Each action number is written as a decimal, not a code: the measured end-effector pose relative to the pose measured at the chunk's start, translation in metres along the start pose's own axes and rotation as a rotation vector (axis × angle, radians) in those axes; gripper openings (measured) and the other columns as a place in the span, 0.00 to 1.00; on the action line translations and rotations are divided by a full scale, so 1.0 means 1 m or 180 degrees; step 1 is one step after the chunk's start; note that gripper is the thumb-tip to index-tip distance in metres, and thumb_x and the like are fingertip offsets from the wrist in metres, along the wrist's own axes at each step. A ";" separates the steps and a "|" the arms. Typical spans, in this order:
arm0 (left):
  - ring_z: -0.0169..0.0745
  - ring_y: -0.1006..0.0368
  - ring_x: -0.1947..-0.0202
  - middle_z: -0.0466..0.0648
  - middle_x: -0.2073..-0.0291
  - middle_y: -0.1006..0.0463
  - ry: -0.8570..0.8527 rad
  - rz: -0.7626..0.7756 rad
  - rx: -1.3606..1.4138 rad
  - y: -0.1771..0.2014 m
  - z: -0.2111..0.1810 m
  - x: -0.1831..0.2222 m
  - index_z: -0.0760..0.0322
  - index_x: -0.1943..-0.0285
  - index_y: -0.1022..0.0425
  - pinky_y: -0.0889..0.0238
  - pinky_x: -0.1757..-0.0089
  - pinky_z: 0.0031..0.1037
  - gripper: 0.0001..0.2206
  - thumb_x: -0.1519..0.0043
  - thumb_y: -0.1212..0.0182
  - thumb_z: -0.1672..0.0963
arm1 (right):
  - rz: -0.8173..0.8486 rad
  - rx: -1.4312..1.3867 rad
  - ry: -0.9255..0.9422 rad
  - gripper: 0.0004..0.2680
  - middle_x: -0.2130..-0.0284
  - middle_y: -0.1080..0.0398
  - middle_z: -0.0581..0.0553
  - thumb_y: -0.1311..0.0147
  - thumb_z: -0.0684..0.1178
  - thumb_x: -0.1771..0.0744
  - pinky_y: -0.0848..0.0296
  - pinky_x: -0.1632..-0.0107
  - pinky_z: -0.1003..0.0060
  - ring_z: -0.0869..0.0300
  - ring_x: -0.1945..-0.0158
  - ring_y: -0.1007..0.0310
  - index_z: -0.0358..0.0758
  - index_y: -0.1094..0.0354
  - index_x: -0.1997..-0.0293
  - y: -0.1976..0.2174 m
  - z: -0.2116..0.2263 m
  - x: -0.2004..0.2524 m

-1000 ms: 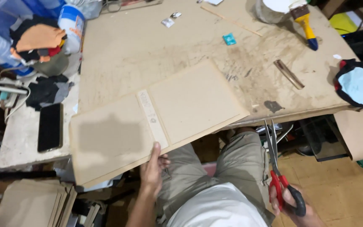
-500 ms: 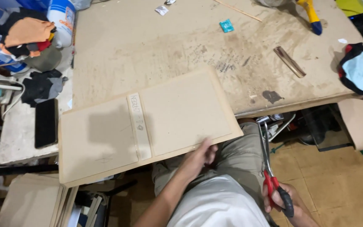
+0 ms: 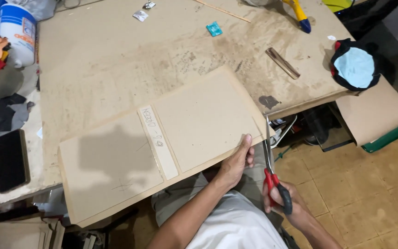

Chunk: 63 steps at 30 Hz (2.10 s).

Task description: The person is assembling a folder by aligning cardboard panels, applying a green adhesive cover, smoothing it out with a hand tool, and trimming the edges with scissors.

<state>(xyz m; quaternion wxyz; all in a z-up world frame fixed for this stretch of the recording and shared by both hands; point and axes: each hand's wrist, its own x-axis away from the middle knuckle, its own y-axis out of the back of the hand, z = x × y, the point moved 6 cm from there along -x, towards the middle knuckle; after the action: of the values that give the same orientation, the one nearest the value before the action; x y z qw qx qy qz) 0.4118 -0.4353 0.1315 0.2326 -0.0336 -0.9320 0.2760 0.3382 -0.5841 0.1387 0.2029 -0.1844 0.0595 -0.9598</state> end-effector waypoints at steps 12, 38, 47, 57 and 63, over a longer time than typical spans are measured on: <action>0.20 0.47 0.75 0.36 0.68 0.37 0.0114 -0.0008 0.0105 0.000 0.001 0.000 0.51 0.49 0.33 0.46 0.70 0.16 0.19 0.36 0.47 0.41 | -0.0136 -0.0814 0.0091 0.16 0.83 0.31 0.36 0.39 0.57 0.36 0.35 0.74 0.61 0.51 0.81 0.32 0.28 0.32 0.67 -0.008 -0.022 -0.017; 0.21 0.45 0.77 0.37 0.70 0.35 -0.0044 -0.0063 0.0028 -0.001 -0.007 0.007 0.52 0.55 0.32 0.44 0.72 0.16 0.19 0.35 0.48 0.40 | -0.0385 -0.0739 0.0449 0.12 0.83 0.32 0.37 0.42 0.51 0.33 0.33 0.78 0.64 0.57 0.85 0.35 0.30 0.34 0.68 -0.017 -0.030 -0.018; 0.24 0.41 0.80 0.42 0.73 0.29 -0.0525 -0.0795 0.0002 0.042 -0.002 0.015 0.57 0.61 0.27 0.40 0.76 0.18 0.17 0.31 0.50 0.44 | -0.0481 -0.1250 0.0061 0.18 0.83 0.31 0.35 0.44 0.58 0.33 0.53 0.88 0.72 0.56 0.85 0.33 0.26 0.33 0.67 -0.043 -0.014 -0.018; 0.29 0.38 0.69 0.37 0.73 0.37 0.0113 -0.0410 -0.1471 0.024 -0.023 0.037 0.49 0.62 0.32 0.41 0.57 0.24 0.28 0.37 0.68 0.34 | -0.0900 -0.1537 -0.0023 0.20 0.79 0.34 0.39 0.46 0.65 0.33 0.47 0.89 0.72 0.58 0.80 0.34 0.30 0.34 0.64 -0.070 0.008 -0.021; 0.28 0.35 0.79 0.39 0.81 0.32 -0.0143 -0.0799 -0.1117 0.075 -0.024 0.036 0.56 0.67 0.25 0.39 0.67 0.21 0.24 0.35 0.53 0.40 | -0.0173 -0.1232 -0.0087 0.19 0.83 0.33 0.34 0.44 0.60 0.34 0.46 0.83 0.66 0.53 0.83 0.34 0.26 0.34 0.66 -0.013 -0.028 -0.019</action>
<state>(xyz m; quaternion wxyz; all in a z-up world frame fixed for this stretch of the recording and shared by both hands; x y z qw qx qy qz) 0.3855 -0.3528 0.1241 0.2349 0.0488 -0.9676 0.0791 0.3388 -0.5639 0.1093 0.1384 -0.2346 0.2351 -0.9330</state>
